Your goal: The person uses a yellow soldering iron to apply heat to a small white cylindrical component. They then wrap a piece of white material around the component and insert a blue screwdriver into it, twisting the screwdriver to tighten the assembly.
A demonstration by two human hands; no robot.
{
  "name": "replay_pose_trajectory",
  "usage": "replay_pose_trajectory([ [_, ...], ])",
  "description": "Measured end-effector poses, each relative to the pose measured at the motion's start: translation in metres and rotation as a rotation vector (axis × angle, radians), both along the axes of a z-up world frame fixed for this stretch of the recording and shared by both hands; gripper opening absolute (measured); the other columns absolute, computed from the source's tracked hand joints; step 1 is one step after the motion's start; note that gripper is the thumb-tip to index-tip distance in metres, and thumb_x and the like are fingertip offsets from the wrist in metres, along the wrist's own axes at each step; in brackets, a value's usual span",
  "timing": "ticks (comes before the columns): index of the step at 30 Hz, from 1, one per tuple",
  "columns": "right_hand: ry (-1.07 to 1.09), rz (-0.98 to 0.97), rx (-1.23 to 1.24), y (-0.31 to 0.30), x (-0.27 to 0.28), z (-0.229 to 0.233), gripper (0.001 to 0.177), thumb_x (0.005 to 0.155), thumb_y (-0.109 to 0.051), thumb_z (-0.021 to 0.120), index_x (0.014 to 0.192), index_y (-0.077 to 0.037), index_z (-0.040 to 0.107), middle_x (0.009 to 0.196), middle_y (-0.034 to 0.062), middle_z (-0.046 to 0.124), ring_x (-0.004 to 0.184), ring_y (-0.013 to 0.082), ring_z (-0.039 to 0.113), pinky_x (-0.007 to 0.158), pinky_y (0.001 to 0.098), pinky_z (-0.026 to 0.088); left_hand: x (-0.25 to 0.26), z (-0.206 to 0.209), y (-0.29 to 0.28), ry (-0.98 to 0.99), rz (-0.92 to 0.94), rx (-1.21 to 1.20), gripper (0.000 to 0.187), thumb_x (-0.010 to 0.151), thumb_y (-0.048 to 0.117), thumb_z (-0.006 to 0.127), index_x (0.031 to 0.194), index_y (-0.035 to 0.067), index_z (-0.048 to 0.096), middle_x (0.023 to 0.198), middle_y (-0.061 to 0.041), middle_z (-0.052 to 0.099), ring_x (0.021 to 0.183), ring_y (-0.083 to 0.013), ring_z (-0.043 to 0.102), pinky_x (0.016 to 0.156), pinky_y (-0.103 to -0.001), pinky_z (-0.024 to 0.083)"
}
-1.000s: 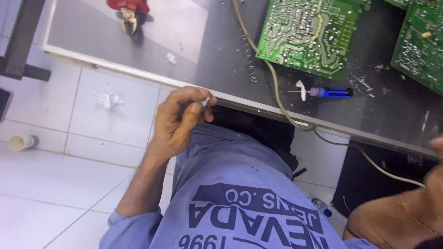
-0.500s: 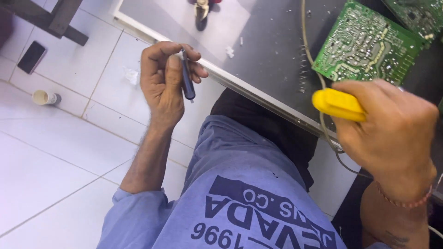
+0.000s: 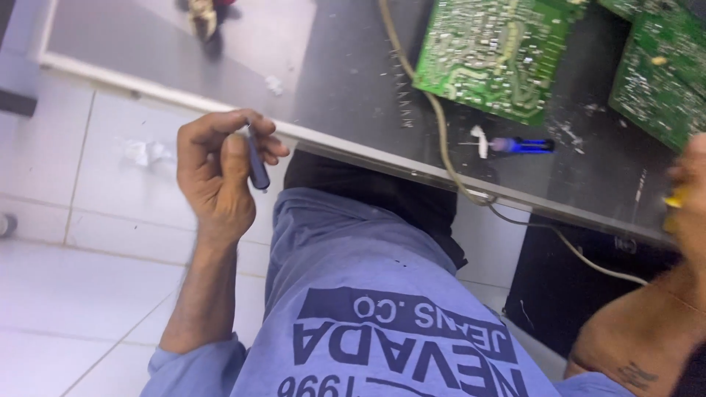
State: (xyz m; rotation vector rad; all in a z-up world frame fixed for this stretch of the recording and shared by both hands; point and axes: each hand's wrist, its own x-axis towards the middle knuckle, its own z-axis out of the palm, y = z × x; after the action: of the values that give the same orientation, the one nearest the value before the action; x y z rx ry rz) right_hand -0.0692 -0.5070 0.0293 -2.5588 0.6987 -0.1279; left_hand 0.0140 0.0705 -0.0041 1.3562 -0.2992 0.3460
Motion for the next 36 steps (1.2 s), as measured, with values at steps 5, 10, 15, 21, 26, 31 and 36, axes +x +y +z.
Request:
replay_pose_trajectory([
  [5,-0.225,0.235,-0.338,0.105,0.014,0.016,0.032,0.111,-0.006,0.076,0.132,0.011,0.06,0.108,0.0223,0.067,0.084,0.0301,0.06,0.068,0.0414,0.045,-0.005,0.001,-0.022,0.036,-0.068,0.017,0.02,0.109,0.023,0.044,0.117,0.005,0.042,0.107,-0.023,0.059,0.076,-0.0298,0.067,0.069,-0.031,0.055],
  [10,-0.24,0.386,-0.569,0.109,0.038,-0.017,0.04,0.095,-0.011,0.081,0.131,0.004,0.072,0.109,0.021,0.064,0.094,0.035,0.061,0.073,0.046,0.048,-0.012,-0.003,-0.045,0.083,-0.243,-0.017,0.017,0.107,0.018,0.045,0.118,0.004,0.046,0.109,-0.02,0.061,0.082,-0.0261,0.069,0.071,-0.027,0.057],
  [15,-0.284,0.417,-0.55,0.108,0.044,-0.033,0.046,0.096,-0.009,0.079,0.135,0.013,0.067,0.109,0.0259,0.063,0.097,0.0386,0.061,0.079,0.0483,0.05,-0.015,-0.004,-0.064,0.048,-0.379,-0.018,0.014,0.107,0.01,0.042,0.12,0.006,0.046,0.112,-0.02,0.06,0.085,-0.025,0.068,0.073,-0.028,0.057],
  [21,-0.319,0.384,-0.525,0.106,0.044,-0.037,0.045,0.1,-0.007,0.078,0.134,0.018,0.064,0.109,0.0259,0.062,0.1,0.0375,0.06,0.082,0.0474,0.05,-0.016,0.003,-0.079,0.032,-0.442,-0.01,0.015,0.108,0.009,0.042,0.122,0.008,0.047,0.114,-0.019,0.059,0.086,-0.0246,0.068,0.077,-0.029,0.056],
  [26,-0.416,0.371,-0.487,0.096,0.034,-0.04,0.042,0.098,-0.007,0.079,0.132,0.016,0.068,0.111,0.0252,0.065,0.098,0.0366,0.063,0.082,0.045,0.053,-0.018,0.002,-0.083,0.021,-0.46,0.021,0.015,0.108,0.01,0.042,0.122,0.008,0.047,0.114,-0.018,0.059,0.088,-0.0241,0.069,0.078,-0.028,0.056],
  [31,-0.356,0.332,-0.471,0.1,0.029,-0.035,0.044,0.095,-0.004,0.075,0.132,0.017,0.065,0.115,0.0274,0.065,0.103,0.04,0.062,0.087,0.048,0.051,-0.019,-0.002,-0.084,0.007,-0.453,0.032,0.015,0.108,0.009,0.042,0.122,0.007,0.047,0.114,-0.018,0.059,0.087,-0.0247,0.069,0.076,-0.028,0.057],
  [36,-0.419,0.349,-0.474,0.114,0.028,-0.026,0.041,0.093,0.002,0.076,0.13,0.019,0.066,0.115,0.0278,0.067,0.104,0.0387,0.063,0.088,0.0463,0.054,-0.022,0.001,-0.088,0.057,-0.477,0.004,0.015,0.107,0.008,0.042,0.121,0.007,0.048,0.114,-0.018,0.059,0.088,-0.0234,0.068,0.078,-0.027,0.056],
])
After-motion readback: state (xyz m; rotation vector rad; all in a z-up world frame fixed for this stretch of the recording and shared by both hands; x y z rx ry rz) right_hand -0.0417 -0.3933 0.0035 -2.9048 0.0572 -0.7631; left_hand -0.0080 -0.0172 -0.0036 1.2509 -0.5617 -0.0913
